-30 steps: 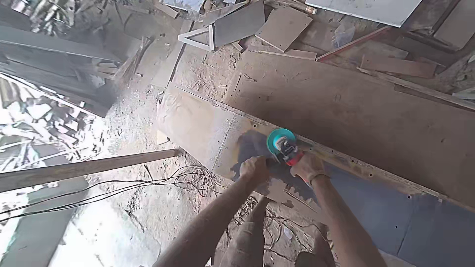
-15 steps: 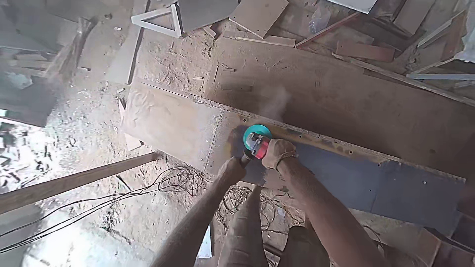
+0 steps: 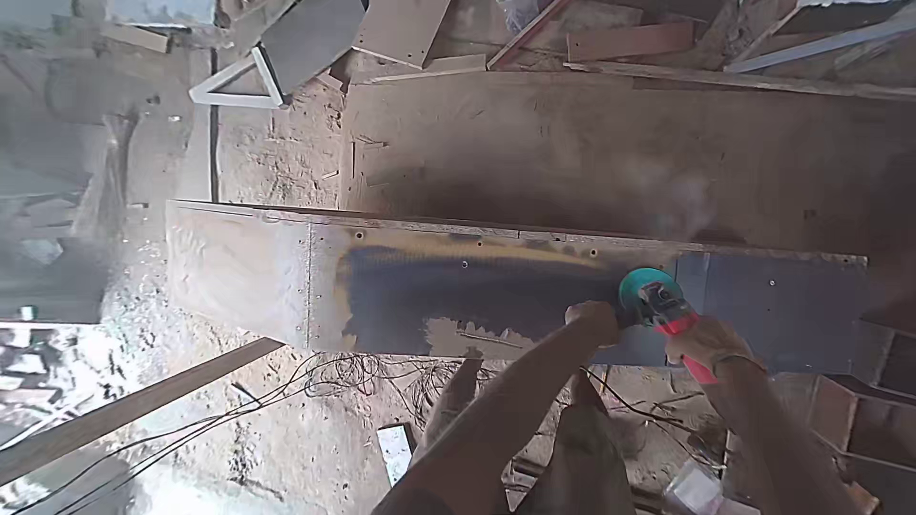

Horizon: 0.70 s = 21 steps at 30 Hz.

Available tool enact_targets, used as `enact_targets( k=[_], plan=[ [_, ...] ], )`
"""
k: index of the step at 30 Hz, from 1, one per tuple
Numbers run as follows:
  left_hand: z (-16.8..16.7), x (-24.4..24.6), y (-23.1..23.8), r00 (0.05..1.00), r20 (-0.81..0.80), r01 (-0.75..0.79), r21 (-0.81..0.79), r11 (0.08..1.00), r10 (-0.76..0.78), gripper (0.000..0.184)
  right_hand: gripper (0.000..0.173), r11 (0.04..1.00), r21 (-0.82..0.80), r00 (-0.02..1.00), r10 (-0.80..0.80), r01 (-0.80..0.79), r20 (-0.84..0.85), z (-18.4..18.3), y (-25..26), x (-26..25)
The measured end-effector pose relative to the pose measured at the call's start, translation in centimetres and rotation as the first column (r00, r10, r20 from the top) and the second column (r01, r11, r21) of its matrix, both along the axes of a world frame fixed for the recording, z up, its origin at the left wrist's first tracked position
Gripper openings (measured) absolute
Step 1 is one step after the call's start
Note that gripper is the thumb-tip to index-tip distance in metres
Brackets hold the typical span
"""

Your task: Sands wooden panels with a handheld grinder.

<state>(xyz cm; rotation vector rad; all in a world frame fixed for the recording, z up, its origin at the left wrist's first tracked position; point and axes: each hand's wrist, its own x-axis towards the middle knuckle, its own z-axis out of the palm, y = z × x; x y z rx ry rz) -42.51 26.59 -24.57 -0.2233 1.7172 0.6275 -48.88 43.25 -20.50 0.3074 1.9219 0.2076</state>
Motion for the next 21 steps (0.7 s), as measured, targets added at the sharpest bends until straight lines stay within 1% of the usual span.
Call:
enact_targets(
  k=[2, 4, 5, 6, 7, 8, 10, 11, 13, 14, 15, 17, 18, 21],
  plan=[
    [0.1, -1.5, 4.6, 0.999, -0.023, 0.031, -0.028, 0.999, -0.031, 0.037, 0.071, 0.993, -0.039, 0.993, -0.113, 0.112, -0.030, -2.3, 6.0, 0.6],
    [1.1, -2.2, 7.5, 0.994, -0.103, 0.017, -0.063, 0.998, -0.023, 0.035, 0.075, 0.965, -0.114, 0.966, -0.247, 0.238, -0.076, -4.5, 10.0, 1.5],
    [1.9, -2.3, 7.9, 0.985, -0.167, 0.039, -0.077, 0.996, -0.051, 0.039, 0.078, 0.928, -0.191, 0.936, -0.340, 0.319, -0.089, -5.4, 11.0, 2.2],
    [2.6, -2.1, 7.7, 0.964, -0.245, 0.079, -0.095, 0.992, -0.100, 0.043, 0.080, 0.871, -0.293, 0.896, -0.436, 0.395, -0.089, -6.2, 11.3, 3.0],
    [3.3, -1.7, 7.0, 0.937, -0.313, 0.123, -0.124, 0.985, -0.156, 0.044, 0.081, 0.794, -0.404, 0.848, -0.524, 0.455, -0.076, -7.0, 11.0, 3.9],
    [4.2, -1.2, 5.8, 0.916, -0.346, 0.155, -0.155, 0.976, -0.201, 0.042, 0.082, 0.715, -0.497, 0.807, -0.588, 0.492, -0.047, -7.3, 10.0, 5.0],
    [6.4, -0.7, 2.3, 0.904, -0.339, 0.189, -0.232, 0.954, -0.261, 0.039, 0.080, 0.579, -0.620, 0.758, -0.651, 0.529, 0.038, -7.1, 5.7, 6.2],
    [7.8, -0.3, 0.1, 0.913, -0.300, 0.198, -0.267, 0.943, -0.276, 0.040, 0.079, 0.533, -0.653, 0.754, -0.651, 0.537, 0.089, -6.6, 2.9, 6.8],
    [10.6, 0.8, -4.6, 0.925, -0.228, 0.218, -0.339, 0.915, -0.304, 0.041, 0.075, 0.466, -0.719, 0.773, -0.615, 0.516, 0.156, -6.1, -2.9, 8.5],
    [11.7, 1.6, -7.2, 0.928, -0.205, 0.218, -0.377, 0.900, -0.311, 0.040, 0.076, 0.453, -0.737, 0.788, -0.590, 0.502, 0.175, -5.7, -6.0, 9.2],
    [12.6, 2.6, -10.0, 0.934, -0.181, 0.211, -0.417, 0.884, -0.308, 0.040, 0.076, 0.452, -0.750, 0.808, -0.559, 0.483, 0.183, -5.3, -9.2, 9.8],
    [14.3, 5.5, -15.9, 0.947, -0.135, 0.192, -0.493, 0.849, -0.292, 0.040, 0.076, 0.498, -0.757, 0.872, -0.450, 0.423, 0.192, -4.5, -15.9, 11.2],
    [14.9, 7.3, -18.9, 0.949, -0.131, 0.175, -0.540, 0.824, -0.288, 0.038, 0.073, 0.520, -0.764, 0.905, -0.379, 0.381, 0.193, -3.9, -19.4, 11.9],
    [16.0, 12.8, -28.0, 0.956, -0.148, 0.094, -0.664, 0.742, -0.253, 0.037, 0.061, 0.569, -0.804, 0.985, -0.112, 0.173, 0.133, -1.6, -30.1, 13.6]
  ],
)
